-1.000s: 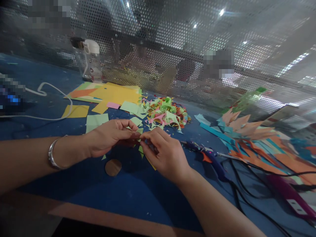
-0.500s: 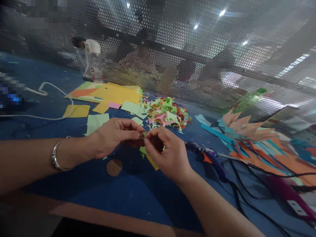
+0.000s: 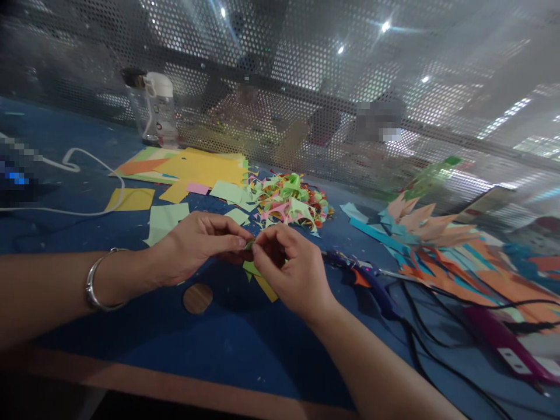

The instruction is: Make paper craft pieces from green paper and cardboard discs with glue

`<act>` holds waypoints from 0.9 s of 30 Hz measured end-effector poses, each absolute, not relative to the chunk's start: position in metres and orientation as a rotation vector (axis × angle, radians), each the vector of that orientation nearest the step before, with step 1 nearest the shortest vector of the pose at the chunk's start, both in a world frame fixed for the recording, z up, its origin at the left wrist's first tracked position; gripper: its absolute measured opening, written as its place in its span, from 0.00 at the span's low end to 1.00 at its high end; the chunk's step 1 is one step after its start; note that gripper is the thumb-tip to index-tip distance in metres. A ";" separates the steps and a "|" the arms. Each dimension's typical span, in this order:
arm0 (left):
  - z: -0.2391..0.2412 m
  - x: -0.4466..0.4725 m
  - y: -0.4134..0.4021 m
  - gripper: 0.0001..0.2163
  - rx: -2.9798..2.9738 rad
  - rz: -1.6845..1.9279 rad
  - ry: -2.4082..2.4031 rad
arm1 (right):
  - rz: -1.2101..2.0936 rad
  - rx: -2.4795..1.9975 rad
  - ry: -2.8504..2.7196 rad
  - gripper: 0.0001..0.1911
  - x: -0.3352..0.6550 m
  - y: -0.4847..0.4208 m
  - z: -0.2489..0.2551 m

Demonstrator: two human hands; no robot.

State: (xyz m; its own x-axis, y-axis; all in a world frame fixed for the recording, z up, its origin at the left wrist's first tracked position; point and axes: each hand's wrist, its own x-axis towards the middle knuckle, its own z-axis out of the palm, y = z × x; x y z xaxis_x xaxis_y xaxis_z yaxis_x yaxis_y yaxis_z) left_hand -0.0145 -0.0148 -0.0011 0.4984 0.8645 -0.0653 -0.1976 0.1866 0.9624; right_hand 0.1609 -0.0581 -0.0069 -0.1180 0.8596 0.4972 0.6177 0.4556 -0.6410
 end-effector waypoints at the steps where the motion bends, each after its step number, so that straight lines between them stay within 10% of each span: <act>1: -0.001 -0.015 -0.015 0.02 1.144 0.845 0.724 | 0.352 -1.254 -1.828 0.04 0.161 -0.058 -0.007; 27: -0.001 -0.016 -0.014 0.03 1.361 0.830 0.736 | 0.421 -1.247 -1.829 0.03 0.164 -0.059 -0.011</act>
State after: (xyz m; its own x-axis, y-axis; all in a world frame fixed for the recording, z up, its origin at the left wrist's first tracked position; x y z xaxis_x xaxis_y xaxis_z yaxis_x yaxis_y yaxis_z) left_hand -0.0156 -0.0142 -0.0008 0.5273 0.8494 0.0219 -0.0803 0.0241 0.9965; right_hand 0.1644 -0.0588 -0.0107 -0.1314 0.8774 0.4614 0.5874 0.4438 -0.6767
